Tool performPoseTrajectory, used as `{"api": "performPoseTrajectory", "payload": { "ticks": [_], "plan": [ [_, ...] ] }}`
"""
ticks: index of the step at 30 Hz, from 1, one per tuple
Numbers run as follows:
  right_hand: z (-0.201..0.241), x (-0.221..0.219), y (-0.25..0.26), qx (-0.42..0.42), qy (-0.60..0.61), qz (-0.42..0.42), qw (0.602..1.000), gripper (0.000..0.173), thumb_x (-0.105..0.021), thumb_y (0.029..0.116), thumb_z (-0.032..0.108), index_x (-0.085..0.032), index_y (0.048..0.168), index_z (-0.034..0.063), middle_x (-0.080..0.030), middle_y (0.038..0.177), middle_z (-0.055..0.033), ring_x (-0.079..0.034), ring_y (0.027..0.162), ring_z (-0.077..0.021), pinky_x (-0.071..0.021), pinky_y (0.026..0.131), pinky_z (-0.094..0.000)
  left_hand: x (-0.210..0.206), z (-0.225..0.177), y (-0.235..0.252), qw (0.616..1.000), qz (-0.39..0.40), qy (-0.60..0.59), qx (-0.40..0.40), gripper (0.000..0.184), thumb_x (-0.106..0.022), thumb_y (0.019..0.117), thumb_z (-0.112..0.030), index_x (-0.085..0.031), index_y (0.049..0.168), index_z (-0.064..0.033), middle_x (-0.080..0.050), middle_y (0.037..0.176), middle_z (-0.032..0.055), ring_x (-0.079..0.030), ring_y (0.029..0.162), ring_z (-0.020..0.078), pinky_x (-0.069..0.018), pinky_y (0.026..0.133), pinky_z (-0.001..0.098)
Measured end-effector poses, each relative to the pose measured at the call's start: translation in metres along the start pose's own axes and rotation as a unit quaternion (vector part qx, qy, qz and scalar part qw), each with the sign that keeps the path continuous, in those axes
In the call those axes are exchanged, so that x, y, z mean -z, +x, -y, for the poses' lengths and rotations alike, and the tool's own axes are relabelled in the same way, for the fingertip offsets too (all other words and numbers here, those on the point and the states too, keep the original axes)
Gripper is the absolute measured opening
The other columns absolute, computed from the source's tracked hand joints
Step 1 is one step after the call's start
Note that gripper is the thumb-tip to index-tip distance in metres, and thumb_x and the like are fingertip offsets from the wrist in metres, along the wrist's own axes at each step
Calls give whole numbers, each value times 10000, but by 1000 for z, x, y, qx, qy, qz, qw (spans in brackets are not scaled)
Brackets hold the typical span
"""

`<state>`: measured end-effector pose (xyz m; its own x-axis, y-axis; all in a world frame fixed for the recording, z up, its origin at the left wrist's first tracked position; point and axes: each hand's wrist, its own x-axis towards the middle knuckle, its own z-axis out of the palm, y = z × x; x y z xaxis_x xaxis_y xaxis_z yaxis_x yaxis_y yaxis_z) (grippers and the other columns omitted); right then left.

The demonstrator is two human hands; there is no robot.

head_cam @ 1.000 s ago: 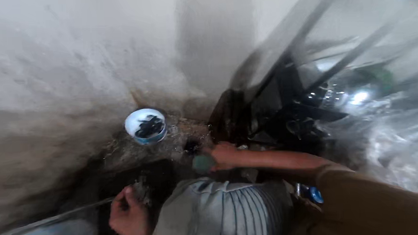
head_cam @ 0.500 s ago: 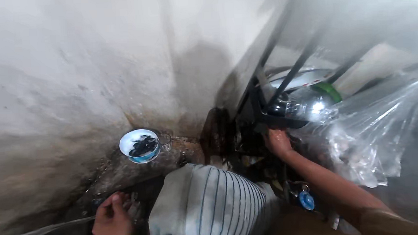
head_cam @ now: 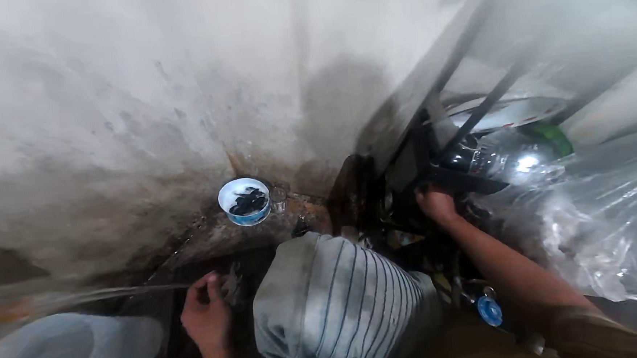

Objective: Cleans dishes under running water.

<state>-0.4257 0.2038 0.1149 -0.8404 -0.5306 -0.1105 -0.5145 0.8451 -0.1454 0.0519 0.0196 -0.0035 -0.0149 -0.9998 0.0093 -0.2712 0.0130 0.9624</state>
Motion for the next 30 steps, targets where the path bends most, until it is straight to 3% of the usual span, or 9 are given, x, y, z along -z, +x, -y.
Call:
{"api": "performPoseTrajectory", "payload": {
  "ticks": [5,7,10,12,17,20,22,26,30],
  "plan": [
    [-5,-15,-16,32,95,-137,985,469,-538,1054,348,-623,1317,-30,-655,1250,-305,-622,1208,-466,-465,1055,-614,1,2,-1,999,4,39,23,320,-561,1059,-253,-643,1237,1,-704,1076,143,-705,902,162,-599,805,365],
    [-16,-37,-42,177,102,-198,959,454,-547,1037,319,-621,1271,-63,-621,1270,-311,-568,1253,-466,-427,1115,-578,3,4,-2,998,-2,46,35,323,-555,1063,-267,-643,1250,-19,-710,1085,139,-715,908,180,-607,815,394],
    [-4,-58,-75,526,94,-159,830,272,-527,986,258,-731,1025,83,-722,1004,-152,-696,975,-312,-588,850,-470,1,18,-2,998,-10,50,39,324,-557,1058,-283,-656,1250,-42,-726,1090,126,-723,938,196,-607,849,423],
    [46,-64,-76,610,134,-55,779,313,-483,1040,258,-754,1027,103,-742,920,-74,-718,878,-199,-604,778,-366,-5,29,-6,997,-6,48,53,314,-565,1052,-279,-666,1239,-48,-729,1097,110,-715,971,184,-594,886,416],
    [210,-146,-8,396,148,161,892,454,-610,1027,400,-639,1356,88,-643,1337,-155,-621,1244,-296,-499,1083,-480,-23,50,-25,993,32,72,92,301,-601,1037,-272,-679,1224,-49,-733,1093,94,-714,955,172,-593,885,397],
    [289,-219,54,331,172,174,911,1036,-858,823,434,-282,1611,87,-332,1597,-287,-441,1405,-477,-439,1105,-629,-28,53,-34,990,50,91,97,299,-622,1028,-268,-687,1234,-61,-726,1152,98,-709,1019,173,-580,931,395],
    [314,-261,87,326,187,171,911,1188,-910,750,447,-196,1643,126,-237,1641,-295,-389,1439,-496,-430,1107,-648,-25,54,-41,986,62,102,116,308,-623,1028,-276,-681,1251,-71,-717,1188,93,-702,1054,167,-576,955,391],
    [317,-302,98,300,228,157,913,890,-850,850,361,-366,1559,127,-559,1431,-264,-589,1267,-456,-488,1041,-645,-11,64,-49,980,55,111,153,315,-614,1032,-287,-676,1263,-82,-700,1223,79,-678,1106,141,-560,988,361],
    [285,-232,46,328,252,126,902,824,-797,867,499,-424,1530,182,-667,1288,-164,-683,1120,-344,-559,954,-589,4,72,-40,972,16,115,204,314,-602,1036,-312,-683,1256,-103,-708,1199,69,-682,1088,152,-563,975,390]
  ]
}}
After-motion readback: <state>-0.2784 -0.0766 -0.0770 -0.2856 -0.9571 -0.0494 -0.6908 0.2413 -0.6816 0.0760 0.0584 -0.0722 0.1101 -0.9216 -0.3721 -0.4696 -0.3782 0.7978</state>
